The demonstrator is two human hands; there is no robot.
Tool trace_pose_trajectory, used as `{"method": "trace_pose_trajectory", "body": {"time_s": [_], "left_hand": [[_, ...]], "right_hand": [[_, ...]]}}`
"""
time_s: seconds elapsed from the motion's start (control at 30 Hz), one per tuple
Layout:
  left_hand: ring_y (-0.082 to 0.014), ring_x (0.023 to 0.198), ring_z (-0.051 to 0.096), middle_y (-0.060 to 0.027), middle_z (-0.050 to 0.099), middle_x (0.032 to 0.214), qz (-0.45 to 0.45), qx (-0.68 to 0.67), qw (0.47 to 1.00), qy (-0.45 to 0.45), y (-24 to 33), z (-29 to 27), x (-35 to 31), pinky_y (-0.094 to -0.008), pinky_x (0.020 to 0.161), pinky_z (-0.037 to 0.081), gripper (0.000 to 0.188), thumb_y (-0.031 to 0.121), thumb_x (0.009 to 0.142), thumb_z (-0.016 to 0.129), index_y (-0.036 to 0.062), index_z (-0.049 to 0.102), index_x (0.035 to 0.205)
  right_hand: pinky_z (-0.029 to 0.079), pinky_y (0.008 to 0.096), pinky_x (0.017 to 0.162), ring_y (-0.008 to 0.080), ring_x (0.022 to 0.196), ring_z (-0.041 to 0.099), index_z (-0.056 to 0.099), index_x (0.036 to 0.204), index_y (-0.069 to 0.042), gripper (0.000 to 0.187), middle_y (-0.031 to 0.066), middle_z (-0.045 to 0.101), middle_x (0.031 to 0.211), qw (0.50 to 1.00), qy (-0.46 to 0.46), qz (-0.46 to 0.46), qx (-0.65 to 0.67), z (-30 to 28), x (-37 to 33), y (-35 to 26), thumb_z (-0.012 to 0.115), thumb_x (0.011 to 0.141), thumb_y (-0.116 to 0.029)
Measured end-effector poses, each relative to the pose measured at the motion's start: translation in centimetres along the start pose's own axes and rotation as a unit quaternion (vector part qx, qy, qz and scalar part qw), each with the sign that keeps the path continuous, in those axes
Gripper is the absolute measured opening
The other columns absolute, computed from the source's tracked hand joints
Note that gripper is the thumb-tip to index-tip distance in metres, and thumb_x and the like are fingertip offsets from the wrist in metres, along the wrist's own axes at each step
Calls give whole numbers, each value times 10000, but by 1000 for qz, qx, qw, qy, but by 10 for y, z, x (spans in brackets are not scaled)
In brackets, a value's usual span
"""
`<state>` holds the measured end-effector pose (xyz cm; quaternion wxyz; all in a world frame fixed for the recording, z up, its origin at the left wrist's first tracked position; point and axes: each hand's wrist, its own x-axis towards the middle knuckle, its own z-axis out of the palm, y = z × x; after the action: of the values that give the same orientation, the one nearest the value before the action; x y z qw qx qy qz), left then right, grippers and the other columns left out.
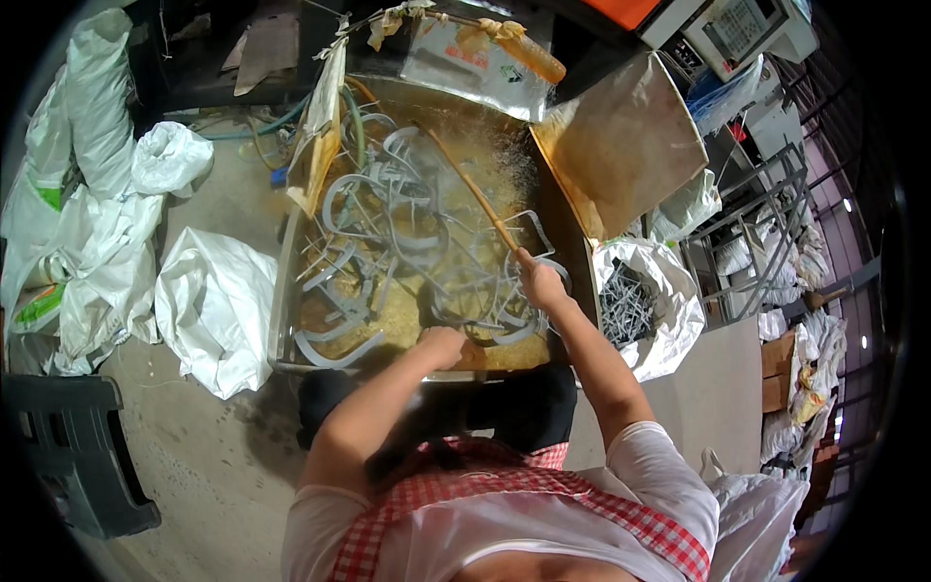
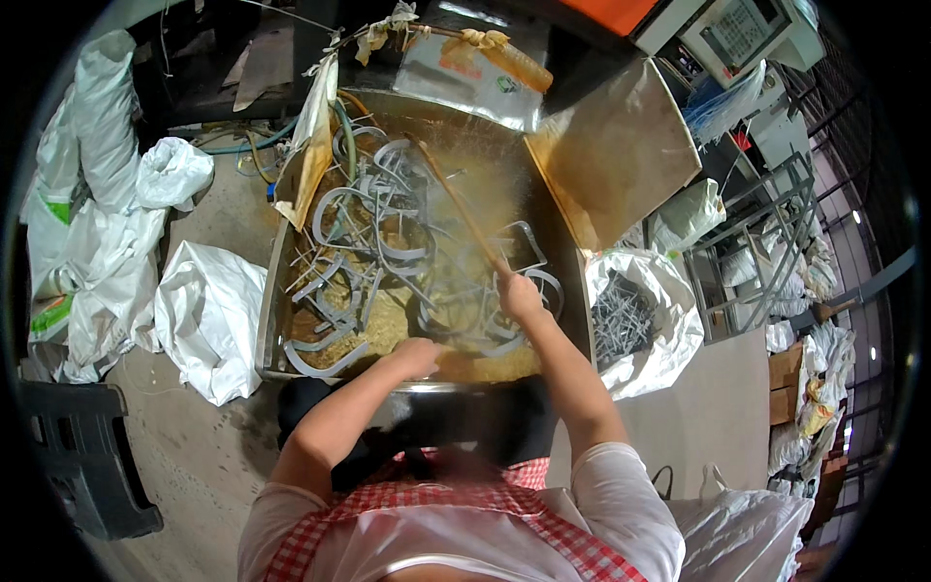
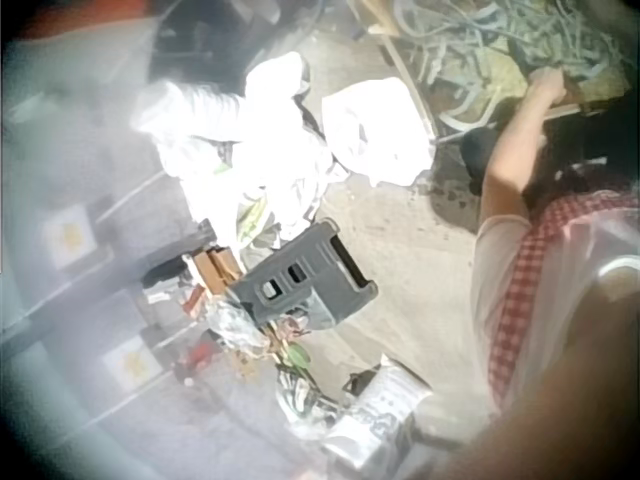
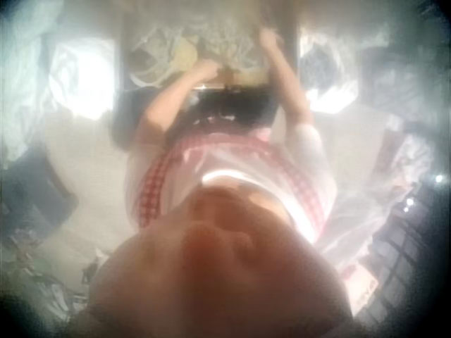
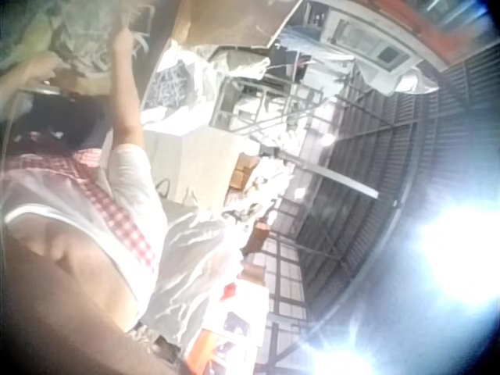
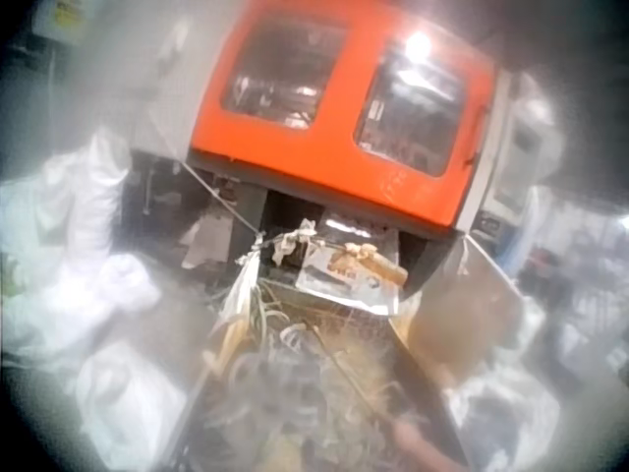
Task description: The person handles large white bags, moves a plastic stool, and then uses a wooden stick to stir gray plastic components inside a water-filled bin before lifting out a cluster of the components by hand and placing them into a white bag.
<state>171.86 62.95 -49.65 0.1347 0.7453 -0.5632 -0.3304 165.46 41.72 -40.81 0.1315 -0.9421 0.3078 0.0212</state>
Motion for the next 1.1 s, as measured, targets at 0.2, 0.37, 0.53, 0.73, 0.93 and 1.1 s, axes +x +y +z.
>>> {"method": "trace_pose_trajectory", "body": {"time_s": [0.2,0.37,0.53,0.73,0.93,1.1], "left_hand": [[-332,926,572,-169,605,986,32,16,999,11,7,1,8,-438,772,461,357,239,742,582,41,576,1039],[-346,948,561,-181,595,1021,32,6,999,12,-11,11,10,-430,806,449,386,237,729,607,37,570,1058],[-354,981,541,-204,577,1052,25,4,1000,-15,11,1,-3,-421,835,435,423,218,732,613,30,547,1106],[-354,1005,527,-211,560,1084,48,-32,997,-44,40,-9,-19,-410,861,423,428,203,754,595,26,526,1137],[-345,1028,519,-198,559,1098,32,-11,999,-17,26,2,-15,-396,877,416,426,184,741,610,22,536,1128],[-359,945,552,-197,595,997,26,-16,999,28,4,14,-20,-418,813,435,323,203,752,574,15,585,1014]], "right_hand": [[444,406,783,371,933,557,476,1225,-99,443,231,578,988,995,81,-8,56,-12,-41,43,536,786,-111],[464,314,695,228,746,617,479,1232,-105,449,179,623,858,979,132,89,128,-32,-161,81,593,800,-144],[486,305,684,217,754,630,586,1003,-49,280,138,643,834,932,147,319,88,-76,-339,175,643,781,-209],[409,290,518,156,518,499,531,805,-17,213,87,541,597,889,214,401,-48,-108,-521,189,644,758,-192],[466,334,623,245,666,607,559,874,-22,241,131,613,704,842,196,501,-47,-78,-557,221,635,766,-224],[464,368,715,307,761,601,575,943,-25,294,175,621,809,846,194,492,-67,-38,-428,260,604,781,-269]]}}
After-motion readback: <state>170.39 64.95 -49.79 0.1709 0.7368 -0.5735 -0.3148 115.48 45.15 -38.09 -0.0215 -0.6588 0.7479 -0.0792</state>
